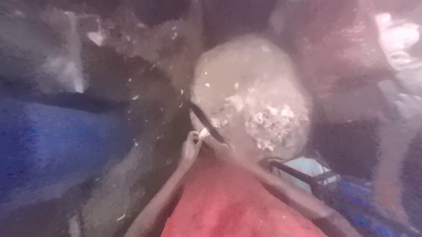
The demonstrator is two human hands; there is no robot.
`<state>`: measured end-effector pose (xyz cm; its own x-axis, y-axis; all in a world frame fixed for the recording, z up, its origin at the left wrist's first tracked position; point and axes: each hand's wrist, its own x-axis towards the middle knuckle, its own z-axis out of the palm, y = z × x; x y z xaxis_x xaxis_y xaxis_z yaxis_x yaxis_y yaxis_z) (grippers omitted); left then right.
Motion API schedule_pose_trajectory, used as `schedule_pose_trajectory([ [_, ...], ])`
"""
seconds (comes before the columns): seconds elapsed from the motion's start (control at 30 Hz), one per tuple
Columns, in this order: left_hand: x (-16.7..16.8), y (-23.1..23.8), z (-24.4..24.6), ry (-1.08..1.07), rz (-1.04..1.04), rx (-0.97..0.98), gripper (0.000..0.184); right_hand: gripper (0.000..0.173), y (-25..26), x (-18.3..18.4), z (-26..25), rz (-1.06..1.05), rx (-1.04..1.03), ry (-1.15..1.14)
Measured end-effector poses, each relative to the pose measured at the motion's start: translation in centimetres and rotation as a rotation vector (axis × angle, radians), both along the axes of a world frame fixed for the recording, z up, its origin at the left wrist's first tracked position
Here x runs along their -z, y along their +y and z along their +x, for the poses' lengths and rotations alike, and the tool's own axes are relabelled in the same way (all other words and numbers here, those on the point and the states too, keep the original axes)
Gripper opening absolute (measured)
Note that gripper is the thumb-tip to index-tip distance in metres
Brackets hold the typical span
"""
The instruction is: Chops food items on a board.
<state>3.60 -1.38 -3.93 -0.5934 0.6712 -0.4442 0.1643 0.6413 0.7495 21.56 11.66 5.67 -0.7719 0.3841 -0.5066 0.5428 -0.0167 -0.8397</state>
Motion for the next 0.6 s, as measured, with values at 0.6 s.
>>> schedule_pose_trajectory([
  [0.6, -8.1, 10.9, -9.8, 0.133, -0.159, 0.357, 0.035, 0.057, 2.3, 4.1, 20.4, 0.151, -0.005, -0.516],
])
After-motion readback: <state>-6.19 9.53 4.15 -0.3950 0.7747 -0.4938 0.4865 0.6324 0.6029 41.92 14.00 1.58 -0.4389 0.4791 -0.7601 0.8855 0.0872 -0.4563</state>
